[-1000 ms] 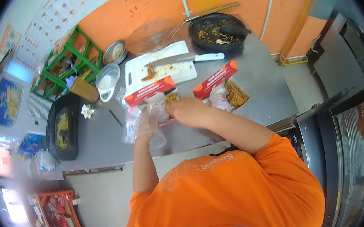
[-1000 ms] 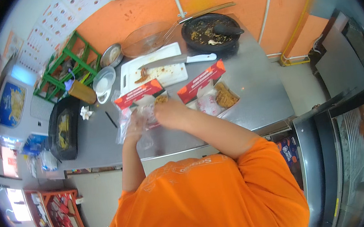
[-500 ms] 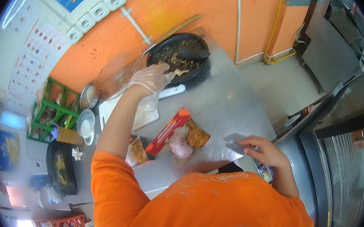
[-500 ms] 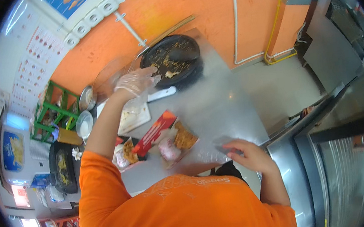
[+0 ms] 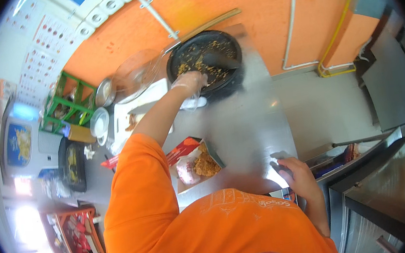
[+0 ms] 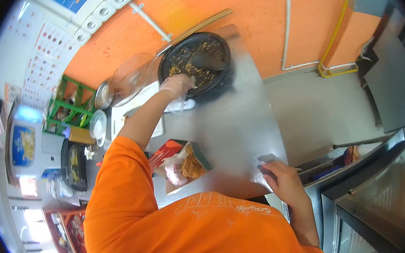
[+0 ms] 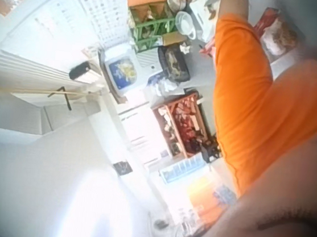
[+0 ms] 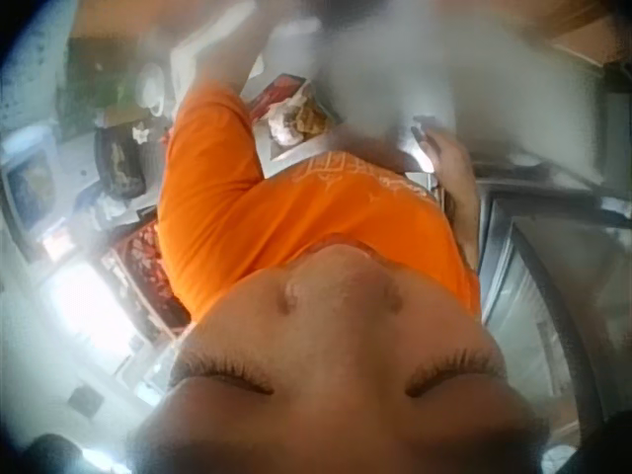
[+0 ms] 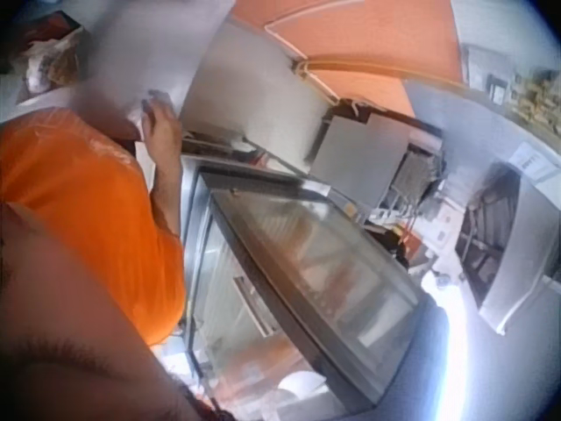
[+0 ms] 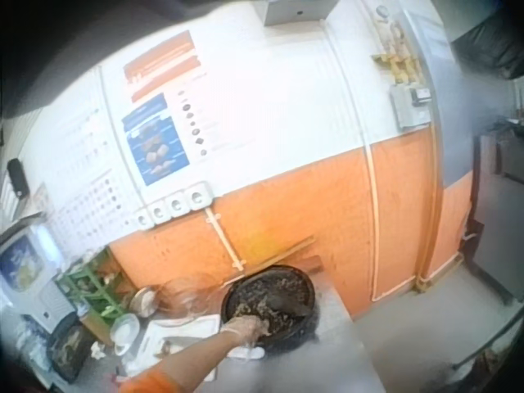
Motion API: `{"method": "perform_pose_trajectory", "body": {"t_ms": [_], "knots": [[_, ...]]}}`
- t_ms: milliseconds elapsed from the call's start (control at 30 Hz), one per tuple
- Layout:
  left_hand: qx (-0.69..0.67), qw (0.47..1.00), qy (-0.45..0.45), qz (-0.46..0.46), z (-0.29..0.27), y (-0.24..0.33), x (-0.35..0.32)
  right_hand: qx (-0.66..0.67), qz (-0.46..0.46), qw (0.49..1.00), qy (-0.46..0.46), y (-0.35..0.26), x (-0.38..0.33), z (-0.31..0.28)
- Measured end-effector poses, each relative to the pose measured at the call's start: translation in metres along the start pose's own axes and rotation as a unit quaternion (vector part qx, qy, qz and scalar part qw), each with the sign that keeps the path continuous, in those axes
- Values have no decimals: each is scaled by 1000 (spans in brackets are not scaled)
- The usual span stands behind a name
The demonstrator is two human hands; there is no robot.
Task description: The person assembles takeout orders by placing fried chicken and scrambled eggs into branded boxes, adding condiment packets, and handling order receipts. The person writes on a receipt and places it into a plastic bag with the completed order.
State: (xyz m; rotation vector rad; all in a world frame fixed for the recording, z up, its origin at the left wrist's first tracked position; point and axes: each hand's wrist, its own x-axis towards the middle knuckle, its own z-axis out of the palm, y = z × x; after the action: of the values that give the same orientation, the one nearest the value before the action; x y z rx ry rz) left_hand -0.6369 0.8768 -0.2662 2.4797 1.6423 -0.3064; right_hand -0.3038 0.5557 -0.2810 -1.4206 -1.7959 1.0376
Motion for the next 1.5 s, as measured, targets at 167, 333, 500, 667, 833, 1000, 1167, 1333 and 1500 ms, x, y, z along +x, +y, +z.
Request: {"method": "perform_pose_trajectory", "body": {"t_ms": [167,333,500,667,833,1000,1167,1333,1500], "knots": [[-562,809,172,-21,-52,-51,-68,-31,-37,999,2,4,14,-1],[-621,679,368,-129,-71,-92,-241,-32,-5,999,-34,-3,20,3],[-490,788,292,-230,-1,-84,-381,-75,-30,993,-84,-38,38,25],[-158,950,147,-225,57,-70,-370,-183,-140,970,-75,-91,40,61],[-332,862,324,-204,90,-77,-397,-153,-182,967,-88,-128,0,106],[-481,783,298,-259,118,-65,-440,-117,-179,968,-131,-140,-43,149],[-837,420,346,-63,118,18,-392,29,-223,959,-173,-161,-58,207],[-917,360,173,15,127,80,-333,-96,-285,953,21,-161,-62,233],[-907,409,63,75,173,129,-337,-145,-207,947,198,-111,-68,227]]}}
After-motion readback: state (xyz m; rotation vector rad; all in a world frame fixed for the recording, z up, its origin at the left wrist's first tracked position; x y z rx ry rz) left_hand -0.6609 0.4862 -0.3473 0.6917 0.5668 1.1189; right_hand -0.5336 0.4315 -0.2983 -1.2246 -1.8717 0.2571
